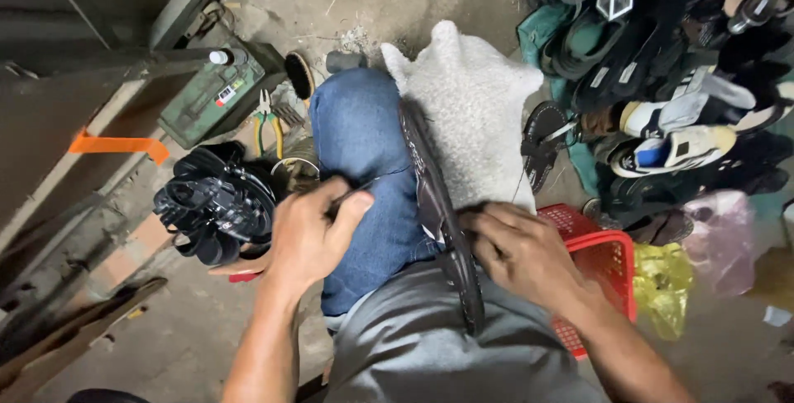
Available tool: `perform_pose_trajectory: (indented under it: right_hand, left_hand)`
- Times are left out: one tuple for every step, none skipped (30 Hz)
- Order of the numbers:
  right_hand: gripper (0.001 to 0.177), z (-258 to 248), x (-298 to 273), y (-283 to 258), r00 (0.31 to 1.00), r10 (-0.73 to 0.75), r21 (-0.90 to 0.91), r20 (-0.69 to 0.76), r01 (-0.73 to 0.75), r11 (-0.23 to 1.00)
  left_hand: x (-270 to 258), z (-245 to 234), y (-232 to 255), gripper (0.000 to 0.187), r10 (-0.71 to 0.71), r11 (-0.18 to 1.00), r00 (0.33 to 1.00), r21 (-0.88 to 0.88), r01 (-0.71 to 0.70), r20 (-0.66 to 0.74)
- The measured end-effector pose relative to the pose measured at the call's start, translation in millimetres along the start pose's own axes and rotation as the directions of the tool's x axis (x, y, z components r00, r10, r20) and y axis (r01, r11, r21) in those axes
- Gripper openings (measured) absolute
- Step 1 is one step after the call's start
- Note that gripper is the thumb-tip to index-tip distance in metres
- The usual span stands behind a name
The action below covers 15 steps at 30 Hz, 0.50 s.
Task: The person sits and sews a brown Nike sandal using a needle and thread. They repeatedly push the needle through the sandal strap and pull the thread tight to secure the stitching. The sandal is held on the lap over a white cloth throughout the process.
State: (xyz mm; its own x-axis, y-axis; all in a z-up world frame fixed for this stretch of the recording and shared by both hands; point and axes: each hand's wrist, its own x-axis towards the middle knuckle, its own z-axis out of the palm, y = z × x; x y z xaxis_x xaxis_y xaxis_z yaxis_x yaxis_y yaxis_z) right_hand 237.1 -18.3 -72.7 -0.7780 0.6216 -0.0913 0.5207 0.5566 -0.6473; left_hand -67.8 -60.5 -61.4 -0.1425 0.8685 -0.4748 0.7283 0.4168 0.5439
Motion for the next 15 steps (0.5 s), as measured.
perform_pose_trajectory:
  right_hand:
    - [0.022,-3,-6,-2,0.99,0.138,0.118,-0.014,-0.135,0.984]
    - [0.026,-6,-12,-4,0.962,0.275,0.234,-0.01,-0.265,0.936]
    - [0.026,-10,-15,-1,0.962,0.273,0.229,-0.008,-0.264,0.937]
    - [0.035,-13,-19,3,0.942,0.337,0.314,-0.012,-0.316,0.895]
    - [0.047,-17,-22,7,0.916,0.4,0.397,-0.013,-0.362,0.843]
    - [0.047,-27,-22,0,0.917,0.399,0.392,-0.014,-0.362,0.846]
    - [0.078,-36,-20,-7,0.925,0.364,0.424,0.107,-0.374,0.825]
    - [0.112,-45,-19,-15,0.92,0.32,0.454,0.225,-0.39,0.801]
    - [0.112,-51,-10,-27,0.922,0.317,0.451,0.224,-0.386,0.805]
    - [0.117,-57,-2,-40,0.875,0.329,0.392,0.355,-0.459,0.798]
    - [0.125,-61,7,-54,0.809,0.341,0.325,0.478,-0.523,0.788]
    - [0.125,-52,-3,-50,0.81,0.341,0.323,0.477,-0.522,0.789]
    - [0.102,-42,-13,-46,0.854,0.356,0.359,0.38,-0.491,0.794]
    - [0.08,-32,-23,-41,0.887,0.37,0.391,0.278,-0.456,0.8]
    - [0.08,-33,-24,-43,0.884,0.377,0.391,0.276,-0.462,0.796]
  left_hand:
    - [3,4,0,0.048,0.014,0.995,1.0,-0.098,-0.013,0.012]
    - [6,7,1,0.044,0.03,0.98,0.999,-0.196,-0.025,0.022]
    - [7,4,6,0.044,0.03,0.979,0.999,-0.201,-0.026,0.02]
    - [8,2,12,0.044,0.051,0.954,0.998,-0.298,-0.039,0.032]
    - [9,-2,18,0.046,0.076,0.918,0.996,-0.393,-0.054,0.041]
    - [9,-4,21,0.046,0.079,0.916,0.996,-0.397,-0.057,0.038]
    - [8,-6,23,0.051,0.059,0.928,0.995,-0.372,-0.025,0.081]
    - [8,-9,26,0.058,0.04,0.938,0.991,-0.347,0.006,0.124]
    - [6,-6,25,0.058,0.04,0.937,0.992,-0.349,0.003,0.118]
    - [4,-4,23,0.049,0.047,0.941,0.994,-0.339,-0.01,0.099]
    - [2,-1,21,0.045,0.054,0.944,0.995,-0.329,-0.024,0.084]
    - [1,0,23,0.045,0.056,0.944,0.995,-0.33,-0.026,0.081]
    - [0,2,26,0.034,0.067,0.916,0.998,-0.395,-0.067,-0.013]
    - [0,5,28,0.029,0.072,0.884,0.992,-0.454,-0.113,-0.107]
    - [1,8,27,0.029,0.077,0.883,0.992,-0.455,-0.114,-0.1]
